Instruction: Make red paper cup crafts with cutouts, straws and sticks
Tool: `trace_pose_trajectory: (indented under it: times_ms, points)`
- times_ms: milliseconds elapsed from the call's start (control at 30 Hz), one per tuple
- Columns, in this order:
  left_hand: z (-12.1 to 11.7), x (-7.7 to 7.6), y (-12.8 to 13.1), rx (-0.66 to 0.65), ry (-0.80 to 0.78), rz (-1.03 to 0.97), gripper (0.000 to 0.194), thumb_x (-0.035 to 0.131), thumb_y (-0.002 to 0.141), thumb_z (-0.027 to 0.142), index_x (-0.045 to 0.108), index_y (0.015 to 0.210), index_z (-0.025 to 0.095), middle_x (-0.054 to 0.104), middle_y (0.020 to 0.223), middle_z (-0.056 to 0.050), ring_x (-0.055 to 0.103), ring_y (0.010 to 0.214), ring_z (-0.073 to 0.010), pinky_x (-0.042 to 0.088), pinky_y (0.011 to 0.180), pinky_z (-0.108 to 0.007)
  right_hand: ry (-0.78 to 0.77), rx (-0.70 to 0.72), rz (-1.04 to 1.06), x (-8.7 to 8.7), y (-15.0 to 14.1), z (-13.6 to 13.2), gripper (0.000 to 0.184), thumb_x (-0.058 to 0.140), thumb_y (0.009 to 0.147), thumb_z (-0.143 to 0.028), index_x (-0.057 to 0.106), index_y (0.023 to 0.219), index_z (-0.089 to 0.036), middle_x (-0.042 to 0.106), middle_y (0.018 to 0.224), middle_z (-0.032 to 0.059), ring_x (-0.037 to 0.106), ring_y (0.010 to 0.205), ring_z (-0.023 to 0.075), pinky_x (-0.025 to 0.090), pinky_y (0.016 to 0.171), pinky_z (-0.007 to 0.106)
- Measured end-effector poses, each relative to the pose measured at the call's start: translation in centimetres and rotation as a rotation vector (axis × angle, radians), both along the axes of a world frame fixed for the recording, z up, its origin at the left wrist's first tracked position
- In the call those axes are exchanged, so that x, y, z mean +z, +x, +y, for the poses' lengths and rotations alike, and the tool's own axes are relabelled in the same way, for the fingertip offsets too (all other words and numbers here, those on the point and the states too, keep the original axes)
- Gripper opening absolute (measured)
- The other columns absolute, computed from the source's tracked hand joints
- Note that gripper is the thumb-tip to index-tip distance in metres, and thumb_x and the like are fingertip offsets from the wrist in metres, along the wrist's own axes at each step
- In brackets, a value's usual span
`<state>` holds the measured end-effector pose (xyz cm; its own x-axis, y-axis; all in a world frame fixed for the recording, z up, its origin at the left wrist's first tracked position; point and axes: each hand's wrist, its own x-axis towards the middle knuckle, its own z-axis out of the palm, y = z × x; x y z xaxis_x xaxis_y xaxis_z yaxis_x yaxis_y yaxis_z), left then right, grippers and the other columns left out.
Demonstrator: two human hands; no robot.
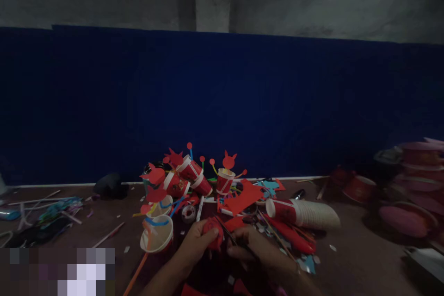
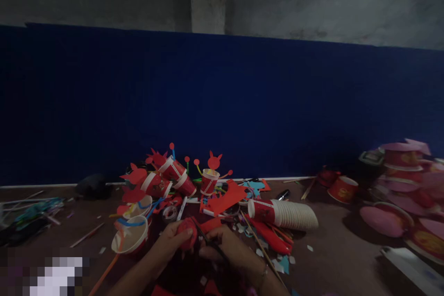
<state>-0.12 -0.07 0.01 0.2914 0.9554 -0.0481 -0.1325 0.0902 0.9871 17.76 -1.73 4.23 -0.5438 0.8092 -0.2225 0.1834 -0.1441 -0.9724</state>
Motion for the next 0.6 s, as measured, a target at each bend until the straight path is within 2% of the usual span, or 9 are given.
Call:
trace_pose_trajectory:
  times_ms: [233, 367, 600]
  points:
    - [-0.1, 0.1, 0.0, -0.022, -0.013, 0.004, 0.045, 0.068, 0.061, 0.055, 0.063, 0.072, 0.011, 0.059, 0.054, -0.001, 0.045, 0.043, -0.0083, 0.031, 0.037, -0.018, -0.054, 0.011, 0.035, 0.4, 0.2, -0.1, 0.033, 0.074, 0.059, -0.041, 0.058, 0.062, -0.012, 0.046, 0.043, -0.0064, 0.037, 0.037, 0.0035, 0.025, 0.035, 0.015]
    - [-0.2, 0.5, 0.0, -0.041, -0.033, -0.015, 0.044, 0.069, 0.060, 0.053, 0.063, 0.071, 0.011, 0.058, 0.052, 0.000, 0.044, 0.041, -0.0079, 0.029, 0.035, -0.017, -0.058, -0.004, 0.035, 0.5, 0.3, -0.3, 0.029, 0.072, 0.064, -0.038, 0.057, 0.062, -0.013, 0.045, 0.043, -0.0071, 0.034, 0.035, 0.0027, 0.022, 0.034, 0.015]
    - [-0.4, 1.2, 0.5, 0.150, -0.106, -0.107, 0.045, 0.070, 0.058, 0.056, 0.059, 0.064, 0.013, 0.058, 0.044, 0.001, 0.044, 0.036, -0.0078, 0.028, 0.034, -0.017, 0.007, -0.052, 0.040, -0.8, -0.2, 0.2, 0.030, 0.072, 0.063, -0.038, 0.055, 0.064, -0.014, 0.047, 0.042, -0.0072, 0.038, 0.036, 0.0038, 0.026, 0.035, 0.014]
